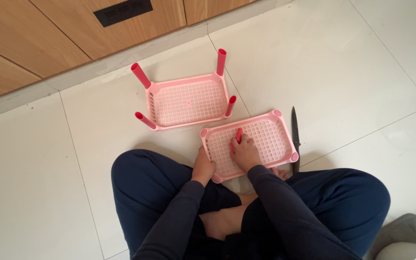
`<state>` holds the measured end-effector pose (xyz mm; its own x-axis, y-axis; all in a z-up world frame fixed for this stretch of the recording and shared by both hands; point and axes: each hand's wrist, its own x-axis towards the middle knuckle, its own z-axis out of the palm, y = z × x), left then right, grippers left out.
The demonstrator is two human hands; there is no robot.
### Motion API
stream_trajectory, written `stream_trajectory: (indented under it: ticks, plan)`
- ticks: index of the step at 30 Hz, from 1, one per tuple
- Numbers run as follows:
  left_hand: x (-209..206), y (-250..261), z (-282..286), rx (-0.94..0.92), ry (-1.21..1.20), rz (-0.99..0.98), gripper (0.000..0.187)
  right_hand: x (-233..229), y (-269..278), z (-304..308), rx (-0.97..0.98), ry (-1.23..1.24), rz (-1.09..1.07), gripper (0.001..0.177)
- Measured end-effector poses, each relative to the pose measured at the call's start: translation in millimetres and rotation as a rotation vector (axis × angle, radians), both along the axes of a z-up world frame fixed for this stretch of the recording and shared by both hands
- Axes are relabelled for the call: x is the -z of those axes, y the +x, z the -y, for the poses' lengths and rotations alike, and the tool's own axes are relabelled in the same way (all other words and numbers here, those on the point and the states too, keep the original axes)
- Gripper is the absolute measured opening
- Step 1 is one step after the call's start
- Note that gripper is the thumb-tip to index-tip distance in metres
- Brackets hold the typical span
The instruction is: The person sits on the floor and assembles a pink plastic basket by inserting red cylindrical pegs into the corner holes of two basket halves. They then stack the two halves together to form a single basket.
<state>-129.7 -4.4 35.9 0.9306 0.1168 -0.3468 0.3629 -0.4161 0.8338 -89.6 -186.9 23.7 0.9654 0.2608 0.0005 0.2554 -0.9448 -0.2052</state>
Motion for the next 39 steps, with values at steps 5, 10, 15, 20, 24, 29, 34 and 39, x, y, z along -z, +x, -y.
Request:
stream_trajectory:
  ticks: [5,10,15,20,24,29,34,39]
  plan:
    - [0.5,0.9,-1.1,-0.001,0.010,-0.056,0.058,-22.1,9.4,9.4,0.129,0.396,-0.115,0.046]
    - [-21.7,3.2,-0.1,-0.020,0.069,-0.038,0.060,-38.3,56.3,87.2,0.450,1.122,0.072,0.028]
    - [-84.6,1.6,-14.2,-0.050,0.256,0.081,0.053,-15.1,87.3,176.4,0.729,0.513,0.010,0.034]
    - [-140.9,-8.0,-64.3,-0.156,0.279,0.069,0.052,36.0,102.3,176.9,0.597,0.151,-0.097,0.046]
    - [-147.2,-23.9,-109.0,-0.250,0.125,0.337,0.045,50.4,98.5,158.6,0.473,0.005,-0.200,0.058]
    - [-132.2,-27.9,-148.2,-0.485,-0.317,0.340,0.043,14.0,75.4,122.6,0.271,-0.199,-0.225,0.064]
    - [-140.8,-27.2,-175.1,-0.605,-0.536,0.404,0.041,-52.2,61.3,85.7,0.399,-0.185,-0.311,0.062]
    - [-162.7,-18.4,-198.3,-0.653,-0.616,0.427,0.039,-84.1,80.4,40.7,0.138,0.420,0.068,0.069]
